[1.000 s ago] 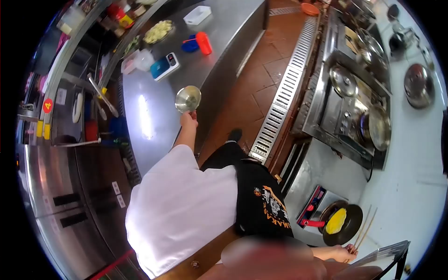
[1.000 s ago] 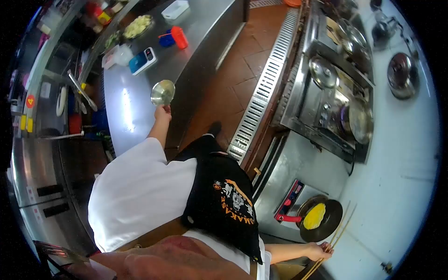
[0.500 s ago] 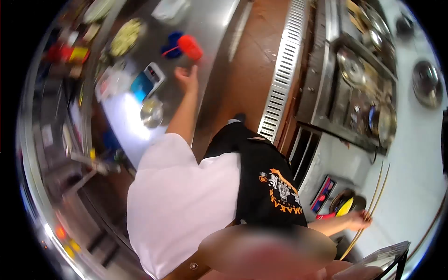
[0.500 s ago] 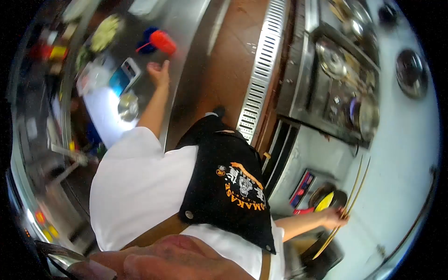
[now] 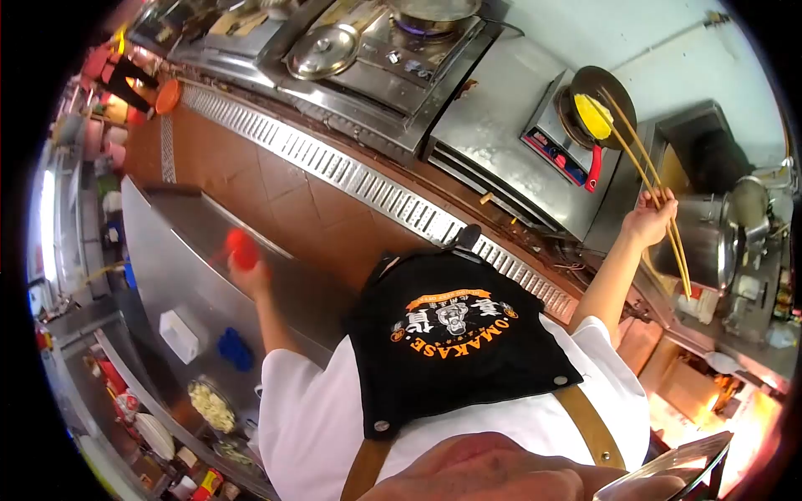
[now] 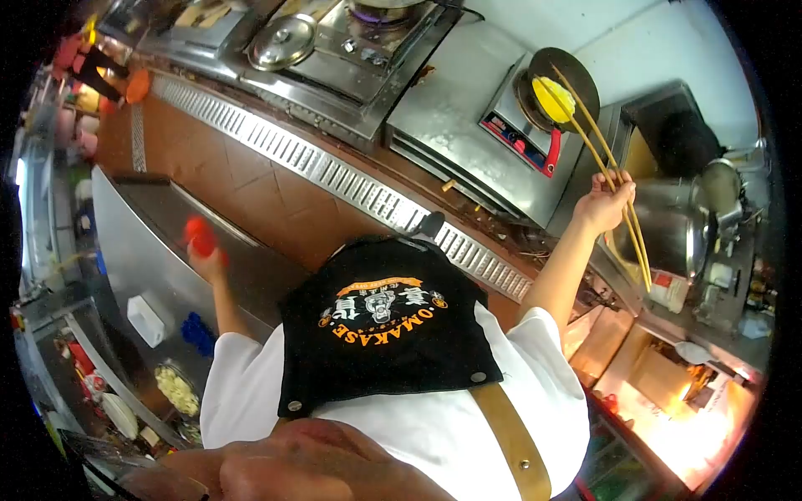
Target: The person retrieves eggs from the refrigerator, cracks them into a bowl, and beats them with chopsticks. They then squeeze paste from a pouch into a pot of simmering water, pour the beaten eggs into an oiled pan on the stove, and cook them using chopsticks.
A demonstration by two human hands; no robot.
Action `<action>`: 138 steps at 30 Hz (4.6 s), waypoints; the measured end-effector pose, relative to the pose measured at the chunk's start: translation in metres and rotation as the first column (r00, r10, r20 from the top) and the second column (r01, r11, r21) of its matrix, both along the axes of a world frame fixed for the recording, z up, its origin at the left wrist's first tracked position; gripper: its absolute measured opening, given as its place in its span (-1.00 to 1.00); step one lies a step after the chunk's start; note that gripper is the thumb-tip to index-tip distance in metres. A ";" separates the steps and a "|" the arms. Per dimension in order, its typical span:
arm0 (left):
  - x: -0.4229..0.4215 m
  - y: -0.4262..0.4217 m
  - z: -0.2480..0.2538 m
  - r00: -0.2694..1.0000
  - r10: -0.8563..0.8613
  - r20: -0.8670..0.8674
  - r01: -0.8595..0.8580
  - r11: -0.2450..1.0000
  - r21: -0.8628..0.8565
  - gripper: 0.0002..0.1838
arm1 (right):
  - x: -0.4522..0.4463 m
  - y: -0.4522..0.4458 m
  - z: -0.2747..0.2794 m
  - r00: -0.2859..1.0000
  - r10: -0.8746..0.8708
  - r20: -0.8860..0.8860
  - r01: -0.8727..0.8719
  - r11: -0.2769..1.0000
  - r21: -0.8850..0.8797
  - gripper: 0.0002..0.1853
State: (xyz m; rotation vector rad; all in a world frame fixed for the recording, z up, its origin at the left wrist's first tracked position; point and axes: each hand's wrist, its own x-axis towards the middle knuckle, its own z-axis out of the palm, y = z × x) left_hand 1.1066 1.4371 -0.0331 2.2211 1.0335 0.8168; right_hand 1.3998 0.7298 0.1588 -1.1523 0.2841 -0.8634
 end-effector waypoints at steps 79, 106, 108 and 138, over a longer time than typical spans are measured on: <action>0.186 -0.336 -0.056 0.929 0.022 0.368 0.227 0.752 -0.619 -0.21 | 0.007 -0.043 -0.097 0.744 0.587 -0.319 -0.626 0.779 -0.025 -0.72; -0.507 -0.380 0.048 -0.179 0.966 0.186 -0.928 -0.104 -0.357 -0.09 | -0.248 0.320 0.034 -0.221 0.863 -0.455 -0.909 -0.351 -0.224 -0.68; -0.503 -0.385 0.023 -0.243 0.947 0.208 -0.924 -0.161 -0.348 -0.10 | -0.241 0.320 0.030 -0.231 0.856 -0.463 -0.899 -0.370 -0.236 -0.68; -0.224 -0.011 0.059 -0.061 0.973 0.223 -0.223 0.204 -0.953 -0.88 | -0.135 0.333 -0.007 -0.183 0.877 -0.445 -0.982 -0.140 0.128 -0.54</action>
